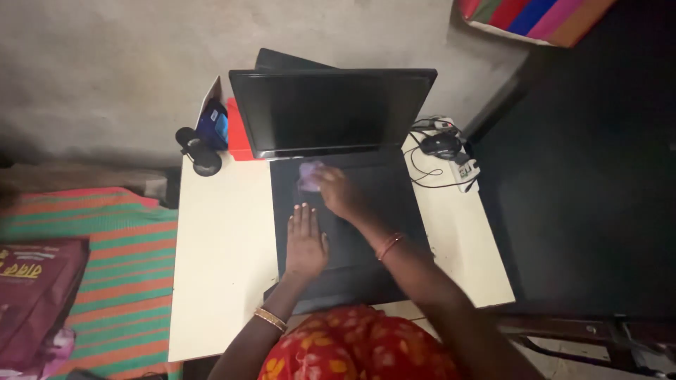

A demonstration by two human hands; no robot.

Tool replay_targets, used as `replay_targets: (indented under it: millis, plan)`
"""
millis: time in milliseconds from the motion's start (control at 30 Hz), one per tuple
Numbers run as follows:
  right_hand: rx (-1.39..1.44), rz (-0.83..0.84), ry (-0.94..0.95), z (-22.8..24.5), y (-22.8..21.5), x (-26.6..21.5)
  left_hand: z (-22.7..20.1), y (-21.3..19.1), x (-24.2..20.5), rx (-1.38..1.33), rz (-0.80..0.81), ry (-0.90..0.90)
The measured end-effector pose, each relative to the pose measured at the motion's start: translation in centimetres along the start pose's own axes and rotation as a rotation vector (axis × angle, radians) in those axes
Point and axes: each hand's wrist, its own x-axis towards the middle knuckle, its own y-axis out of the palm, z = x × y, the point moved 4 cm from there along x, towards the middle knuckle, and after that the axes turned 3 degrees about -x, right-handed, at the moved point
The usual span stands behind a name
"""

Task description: Cleaning the exterior of a desktop computer case with a purple cloth.

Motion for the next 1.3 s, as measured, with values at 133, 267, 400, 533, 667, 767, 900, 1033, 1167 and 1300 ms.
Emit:
replay_targets:
  millis: [133, 267, 400, 533, 667, 767, 900, 1033, 1167, 1300]
  plan:
    - [-0.036, -0.171, 0.014, -0.3, 1.2, -0.5, -0.2, -1.1, 0.1, 0.004, 0.038, -0.008]
    - [-0.066, -0.030, 0.152, -2.3, -0.3, -1.7, -0.3, -0.5, 0.2, -0.010, 0.074, -0.021]
    - [-0.170, -0.026, 0.123, -1.1, -3.3, -3.1, -0.5, -1.2, 0.8, 0.107, 0.079, 0.041]
    - [-0.177, 0.008, 0.156, -2.5, -6.6, -4.9, 0.4, -2.2, 2.8, 0.104, 0.159, -0.004]
    - [-0.175, -0.026, 0.450, -4.7, -6.9, -8.5, 1.4, -1.4, 2.7, 0.117, 0.136, -0.032]
    - [-0.287, -0.061, 0.373, -6.9, -6.6, -10.6, 1.2, -1.2, 2.5, 0.093, 0.084, -0.020]
    - [-0.302, -0.034, 0.444, -4.8, -8.4, -9.6, 1.4, -1.7, 2.1, 0.147, 0.042, 0.001]
    - [-0.097, -0.070, 0.318, -4.8, -8.9, -9.6, 1.5, -1.5, 2.3, 0.040, 0.073, -0.023]
    - [-0.244, -0.064, 0.444, -3.2, -8.0, -8.4, 1.4, -2.0, 2.3, 0.060, 0.047, -0.005]
    - [-0.207, -0.053, 0.366, -3.1, -6.8, -7.8, 1.5, -1.2, 2.5, 0.051, 0.105, -0.048]
